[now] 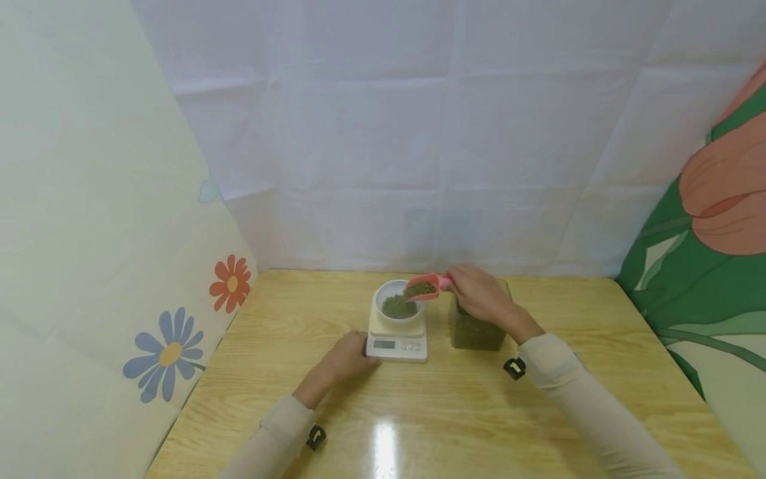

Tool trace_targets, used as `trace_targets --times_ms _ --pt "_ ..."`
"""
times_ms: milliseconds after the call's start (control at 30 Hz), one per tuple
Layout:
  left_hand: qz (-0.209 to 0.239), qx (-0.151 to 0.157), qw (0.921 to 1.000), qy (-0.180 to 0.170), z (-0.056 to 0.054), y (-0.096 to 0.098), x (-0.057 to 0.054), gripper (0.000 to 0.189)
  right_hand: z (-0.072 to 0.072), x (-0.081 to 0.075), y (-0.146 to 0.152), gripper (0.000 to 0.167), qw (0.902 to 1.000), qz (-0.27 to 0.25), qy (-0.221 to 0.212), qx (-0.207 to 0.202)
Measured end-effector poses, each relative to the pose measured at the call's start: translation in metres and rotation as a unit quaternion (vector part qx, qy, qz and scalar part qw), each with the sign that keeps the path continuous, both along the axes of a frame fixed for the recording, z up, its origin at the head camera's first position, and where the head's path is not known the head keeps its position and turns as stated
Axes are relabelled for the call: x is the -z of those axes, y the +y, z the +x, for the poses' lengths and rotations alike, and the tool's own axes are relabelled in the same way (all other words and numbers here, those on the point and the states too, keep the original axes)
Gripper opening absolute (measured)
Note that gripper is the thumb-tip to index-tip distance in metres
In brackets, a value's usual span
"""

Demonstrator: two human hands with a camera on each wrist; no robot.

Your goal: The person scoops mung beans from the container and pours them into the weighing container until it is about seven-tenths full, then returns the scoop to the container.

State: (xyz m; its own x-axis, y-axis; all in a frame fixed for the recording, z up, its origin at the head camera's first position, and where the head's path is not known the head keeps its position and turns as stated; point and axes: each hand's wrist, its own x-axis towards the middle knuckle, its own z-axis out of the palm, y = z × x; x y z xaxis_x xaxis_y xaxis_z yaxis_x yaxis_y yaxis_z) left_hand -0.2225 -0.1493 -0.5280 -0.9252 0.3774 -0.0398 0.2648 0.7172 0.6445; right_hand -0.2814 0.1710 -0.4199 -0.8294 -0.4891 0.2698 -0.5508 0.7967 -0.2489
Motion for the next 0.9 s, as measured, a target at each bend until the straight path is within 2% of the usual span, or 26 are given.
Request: trace_targets --times_ms 900 --pt "0.002 -0.008 0.9999 -0.009 0.0033 0.0007 -0.0033 0.031 0.0006 -0.0061 -0.0030 0.025 0.9996 0.023 0.006 -0.014"
